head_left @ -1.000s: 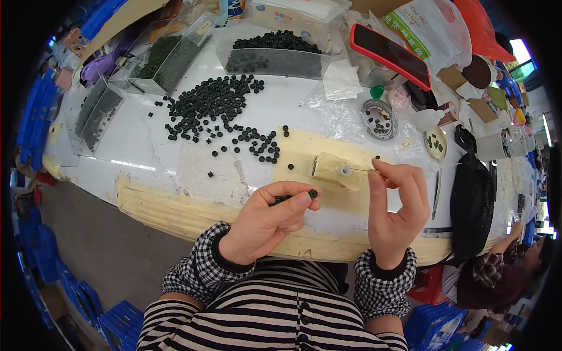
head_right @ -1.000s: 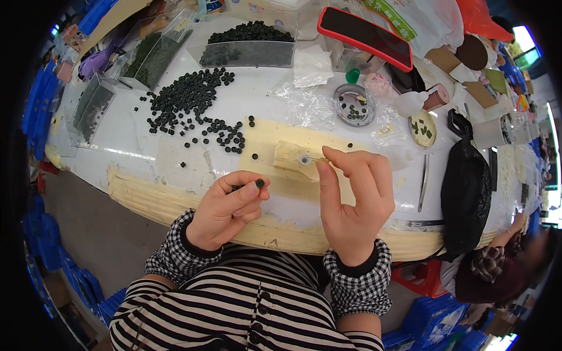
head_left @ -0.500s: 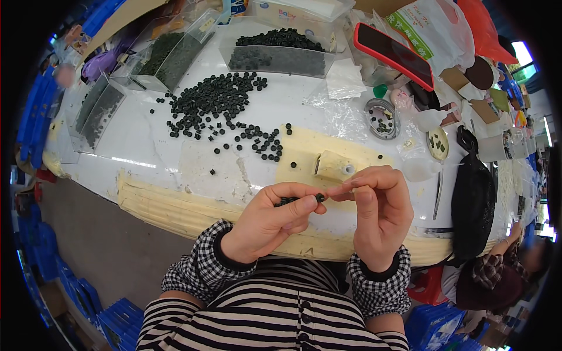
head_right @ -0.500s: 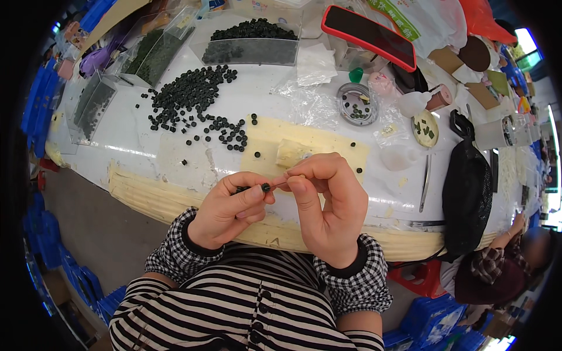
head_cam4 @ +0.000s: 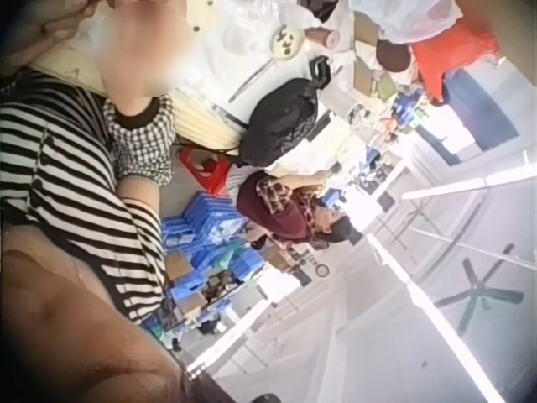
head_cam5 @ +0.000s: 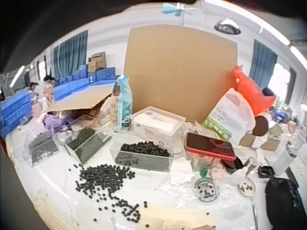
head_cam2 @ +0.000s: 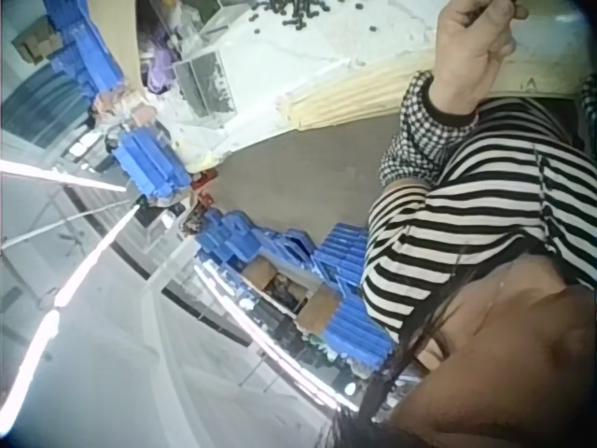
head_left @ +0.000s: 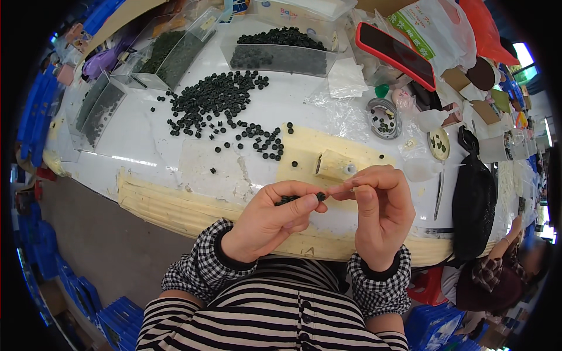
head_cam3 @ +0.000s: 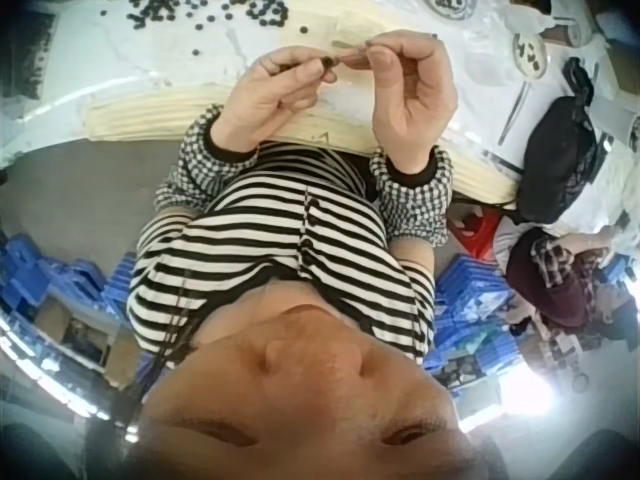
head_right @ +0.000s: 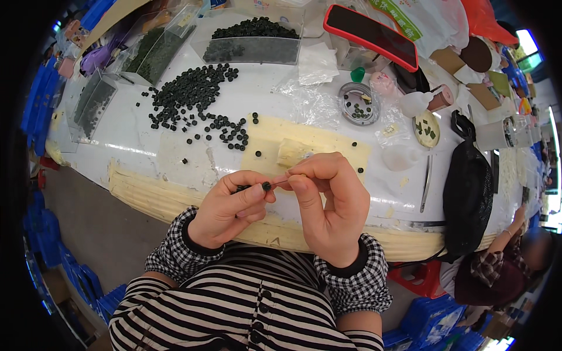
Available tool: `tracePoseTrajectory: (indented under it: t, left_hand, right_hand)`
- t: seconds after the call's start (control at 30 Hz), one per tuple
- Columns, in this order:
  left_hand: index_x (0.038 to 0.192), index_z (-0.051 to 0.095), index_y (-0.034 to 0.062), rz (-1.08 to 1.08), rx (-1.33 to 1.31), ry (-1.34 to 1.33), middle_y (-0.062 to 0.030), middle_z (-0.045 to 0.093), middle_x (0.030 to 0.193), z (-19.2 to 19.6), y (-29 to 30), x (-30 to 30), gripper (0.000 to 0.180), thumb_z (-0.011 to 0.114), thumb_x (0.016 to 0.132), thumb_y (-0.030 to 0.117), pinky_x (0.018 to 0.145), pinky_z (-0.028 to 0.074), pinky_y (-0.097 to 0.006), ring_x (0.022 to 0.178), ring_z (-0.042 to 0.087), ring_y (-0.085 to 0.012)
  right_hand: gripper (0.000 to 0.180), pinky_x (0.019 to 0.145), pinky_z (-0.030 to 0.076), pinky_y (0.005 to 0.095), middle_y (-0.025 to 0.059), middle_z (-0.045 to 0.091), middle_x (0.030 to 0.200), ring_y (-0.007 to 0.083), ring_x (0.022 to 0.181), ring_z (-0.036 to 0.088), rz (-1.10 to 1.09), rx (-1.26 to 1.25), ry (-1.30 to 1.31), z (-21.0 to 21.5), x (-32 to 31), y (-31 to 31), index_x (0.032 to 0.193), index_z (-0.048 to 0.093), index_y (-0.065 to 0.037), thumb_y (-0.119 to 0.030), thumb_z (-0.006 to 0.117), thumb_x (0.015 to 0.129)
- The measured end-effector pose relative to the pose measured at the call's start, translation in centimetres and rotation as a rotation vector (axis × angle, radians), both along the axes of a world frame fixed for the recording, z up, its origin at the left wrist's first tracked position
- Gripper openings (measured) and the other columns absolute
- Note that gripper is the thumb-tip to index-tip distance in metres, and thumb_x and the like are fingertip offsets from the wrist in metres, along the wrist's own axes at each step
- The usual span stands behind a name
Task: Assembling small black components into a yellow plastic base at a workstation.
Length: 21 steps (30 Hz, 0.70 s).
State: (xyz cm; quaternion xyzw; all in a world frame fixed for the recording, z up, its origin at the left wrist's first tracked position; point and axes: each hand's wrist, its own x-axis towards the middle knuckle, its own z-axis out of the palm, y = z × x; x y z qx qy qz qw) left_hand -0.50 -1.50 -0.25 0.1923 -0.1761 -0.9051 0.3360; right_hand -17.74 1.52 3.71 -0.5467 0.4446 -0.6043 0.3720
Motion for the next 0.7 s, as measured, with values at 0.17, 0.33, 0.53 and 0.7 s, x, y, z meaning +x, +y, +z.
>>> tracePoseTrajectory:
  t: [0.17, 0.33, 0.53, 0.7]
  left_hand:
    - [0.106, 0.065, -0.0005, 0.097, -0.165, -0.245, -0.0036, 0.064, 0.082, 0.8, 0.0, -0.1, 0.017, 0.062, 0.091, 0.006, 0.053, 0.032, -0.017, 0.059, 0.04, -0.0016]
    - [0.1, 0.068, -0.0009, 0.277, -0.547, -0.595, 0.0021, 0.059, 0.073, 0.9, 0.2, -0.4, 0.015, 0.067, 0.087, 0.006, 0.056, 0.035, -0.017, 0.061, 0.043, -0.002]
    - [0.097, 0.07, 0.0003, 0.368, -0.828, -0.754, 0.0029, 0.05, 0.066, 1.1, -0.1, 0.2, 0.014, 0.069, 0.083, 0.002, 0.056, 0.034, -0.019, 0.061, 0.043, -0.0031]
    - [0.095, 0.071, 0.0018, 0.44, -0.944, -0.821, 0.001, 0.049, 0.065, 1.3, -0.2, 0.9, 0.015, 0.07, 0.081, 0.001, 0.054, 0.033, -0.02, 0.059, 0.043, -0.005]
  right_hand:
    - [0.008, 0.071, 0.05, 0.0271, 0.0097, 0.059, 0.087, 0.0155, 0.078, 0.061, -0.313, -0.087, 0.192, -0.5, -1.1, -0.2, 0.091, 0.058, 0.004, -0.003, 0.061, 0.089]
    - [0.009, 0.067, 0.046, 0.0312, 0.0115, 0.06, 0.083, 0.0246, 0.074, 0.058, -0.449, -0.165, 0.692, -0.7, -1.9, -1.2, 0.086, 0.06, 0.001, -0.001, 0.068, 0.081]
    - [0.019, 0.068, 0.045, 0.0324, 0.0103, 0.06, 0.083, 0.0248, 0.077, 0.056, -0.429, -0.156, 0.84, -0.9, -1.7, -1.2, 0.096, 0.066, 0.0, 0.0, 0.069, 0.078]
    - [0.033, 0.066, 0.045, 0.0308, 0.009, 0.059, 0.083, 0.0223, 0.074, 0.054, -0.351, -0.197, 0.735, -0.9, -0.6, 1.4, 0.107, 0.068, -0.003, 0.004, 0.069, 0.075]
